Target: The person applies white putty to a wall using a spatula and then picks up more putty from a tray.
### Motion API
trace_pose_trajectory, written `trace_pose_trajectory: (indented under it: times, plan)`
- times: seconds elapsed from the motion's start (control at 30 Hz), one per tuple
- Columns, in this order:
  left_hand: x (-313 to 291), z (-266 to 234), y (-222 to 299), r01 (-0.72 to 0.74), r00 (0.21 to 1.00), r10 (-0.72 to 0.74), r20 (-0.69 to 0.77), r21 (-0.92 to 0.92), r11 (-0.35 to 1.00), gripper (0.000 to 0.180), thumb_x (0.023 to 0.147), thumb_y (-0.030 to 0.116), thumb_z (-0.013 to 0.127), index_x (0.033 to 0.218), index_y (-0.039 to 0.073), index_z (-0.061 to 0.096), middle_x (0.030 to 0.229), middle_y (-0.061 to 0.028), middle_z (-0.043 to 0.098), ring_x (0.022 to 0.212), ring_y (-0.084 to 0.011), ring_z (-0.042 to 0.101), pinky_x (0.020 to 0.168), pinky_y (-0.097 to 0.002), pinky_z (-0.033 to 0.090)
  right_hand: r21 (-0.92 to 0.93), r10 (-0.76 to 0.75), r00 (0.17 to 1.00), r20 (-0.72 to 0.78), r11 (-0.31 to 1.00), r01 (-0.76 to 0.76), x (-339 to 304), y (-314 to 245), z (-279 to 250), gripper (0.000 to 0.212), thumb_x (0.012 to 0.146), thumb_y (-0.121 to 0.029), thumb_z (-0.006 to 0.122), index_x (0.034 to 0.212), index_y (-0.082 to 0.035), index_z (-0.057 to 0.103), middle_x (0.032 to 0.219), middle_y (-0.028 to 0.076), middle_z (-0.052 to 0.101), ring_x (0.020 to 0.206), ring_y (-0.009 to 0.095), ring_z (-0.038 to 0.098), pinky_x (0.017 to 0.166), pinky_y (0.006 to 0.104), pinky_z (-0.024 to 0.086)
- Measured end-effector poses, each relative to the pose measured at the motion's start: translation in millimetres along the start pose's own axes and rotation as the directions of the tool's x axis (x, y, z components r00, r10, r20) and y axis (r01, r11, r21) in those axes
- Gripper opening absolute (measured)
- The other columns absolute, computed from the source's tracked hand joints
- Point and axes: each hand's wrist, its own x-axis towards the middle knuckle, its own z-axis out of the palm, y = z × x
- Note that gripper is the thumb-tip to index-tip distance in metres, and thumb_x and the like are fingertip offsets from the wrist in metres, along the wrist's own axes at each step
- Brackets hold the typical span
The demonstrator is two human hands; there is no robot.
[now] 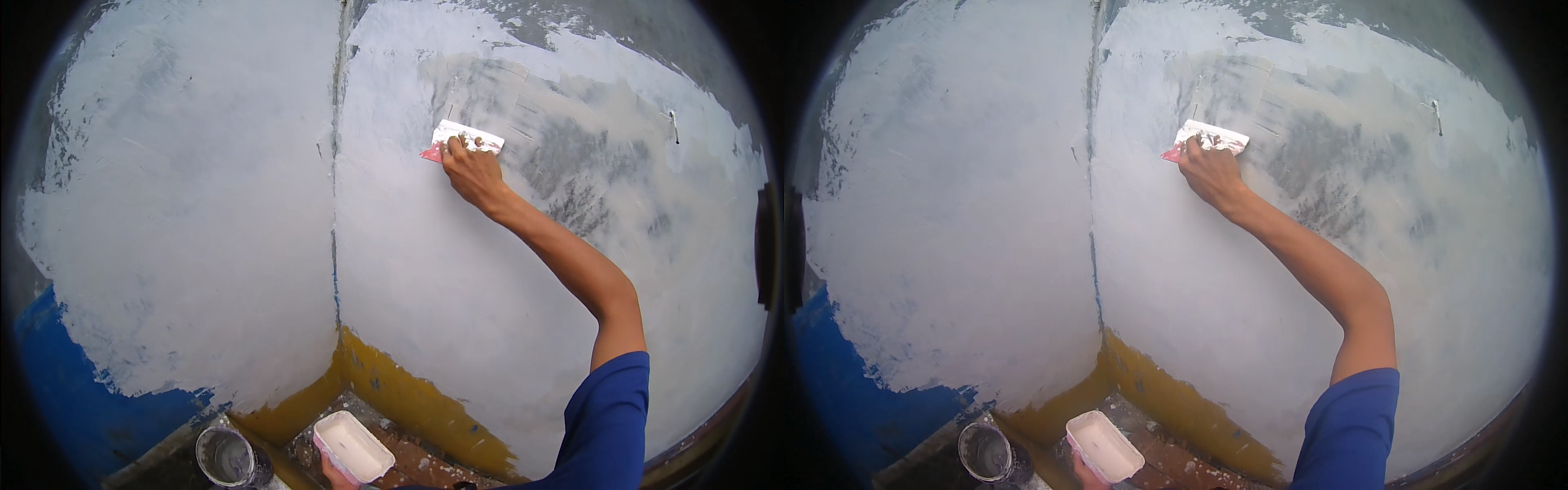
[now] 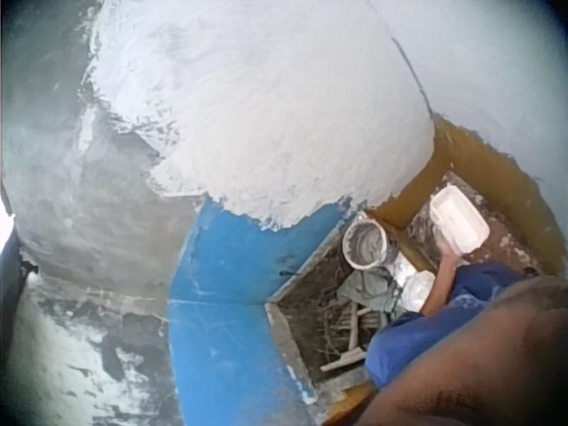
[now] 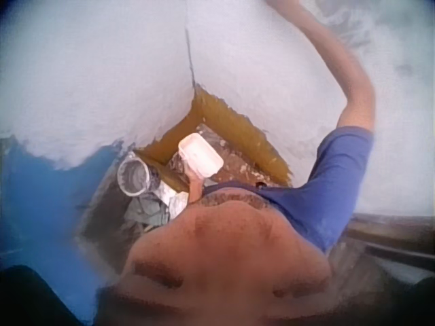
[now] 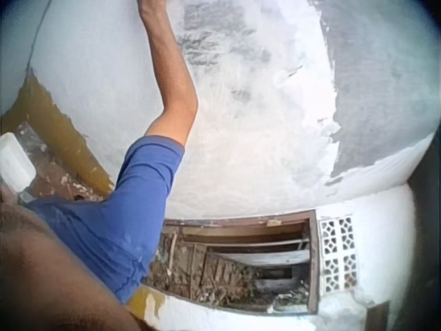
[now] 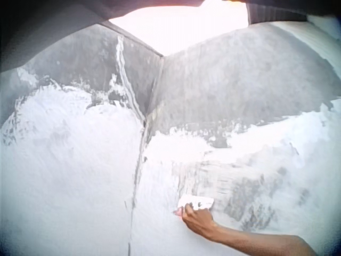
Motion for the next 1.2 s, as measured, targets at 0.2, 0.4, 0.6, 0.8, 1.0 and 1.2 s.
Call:
trace_pose_trajectory:
  times: [0.2, 0.4, 0.6, 0.8, 1.0, 1.2]
  plan:
    - [5, -7, 3, 0.046, 0.997, -0.041, 0.058, -0.081, 0.996, 0.075, 0.094, 0.059, 0.04, 0.151, 0.01, 0.032, 0.15, -0.0159, 0.04, 0.134, -0.042, 0.041, 0.111, -0.0579, 0.035, 0.004, 0.005, 0.994, -0.107, 1.0, -0.004, -10, -28, 1, 0.01, 0.075, -0.002, 0.061, 0.082, 0.004, 0.064, 0.09, 0.01, 0.056, 0.064, 0.026, 0.065, 0.052, 0.0354, 0.052]
    - [4, -8, 6, 0.02, 0.998, -0.016, 0.066, -0.053, 0.998, 0.075, 0.094, 0.059, 0.04, 0.15, 0.01, 0.032, 0.15, -0.0159, 0.04, 0.134, -0.0421, 0.041, 0.111, -0.0585, 0.035, -0.112, 0.038, 0.992, -0.122, 0.992, -0.052, -34, -19, 36, 0.025, 0.076, -0.005, 0.061, 0.098, 0.003, 0.068, 0.111, 0.011, 0.057, 0.087, 0.025, 0.064, 0.069, 0.0346, 0.052]
    - [4, -26, 14, -0.013, 0.998, 0.016, 0.06, -0.047, 0.999, 0.075, 0.094, 0.059, 0.041, 0.15, 0.01, 0.032, 0.15, -0.0159, 0.04, 0.134, -0.0421, 0.04, 0.111, -0.059, 0.034, 0.134, 0.129, 0.974, 0.184, 0.979, -0.155, -41, -75, 20, 0.037, 0.076, -0.003, 0.06, 0.112, 0.001, 0.066, 0.112, 0.012, 0.057, 0.109, 0.027, 0.06, 0.089, 0.0472, 0.05]
    - [-14, 3, 23, -0.064, 0.998, 0.064, -0.004, 0.018, 0.998, 0.078, 0.092, 0.061, 0.043, 0.15, 0.01, 0.033, 0.149, -0.016, 0.041, 0.135, -0.042, 0.04, 0.111, -0.0588, 0.035, 0.055, 0.243, 0.968, -0.064, 0.969, -0.239, 44, 15, -64, 0.02, 0.078, 0.0, 0.058, 0.096, 0.0, 0.067, 0.099, 0.012, 0.063, 0.103, 0.028, 0.063, 0.087, 0.0489, 0.053]
    - [11, -19, 10, -0.011, 0.999, 0.012, 0.047, -0.025, 1.0, 0.078, 0.09, 0.061, 0.045, 0.149, 0.01, 0.035, 0.148, -0.0159, 0.042, 0.133, -0.0428, 0.041, 0.11, -0.0601, 0.035, -0.095, 0.057, 0.997, 0.048, 0.994, -0.053, -2, 6, -8, 0.023, 0.08, -0.002, 0.057, 0.1, 0.005, 0.065, 0.097, 0.015, 0.063, 0.079, 0.027, 0.066, 0.068, 0.0381, 0.053]
    - [10, -14, 13, 0.016, 0.998, -0.013, 0.058, -0.047, 0.999, 0.079, 0.09, 0.061, 0.045, 0.149, 0.01, 0.035, 0.148, -0.0159, 0.043, 0.133, -0.0432, 0.042, 0.109, -0.0604, 0.035, 0.123, -0.019, 0.987, 0.162, 0.992, -0.001, -37, -49, 5, 0.019, 0.078, -0.001, 0.058, 0.093, 0.008, 0.066, 0.095, 0.019, 0.062, 0.086, 0.034, 0.069, 0.07, 0.0422, 0.06]
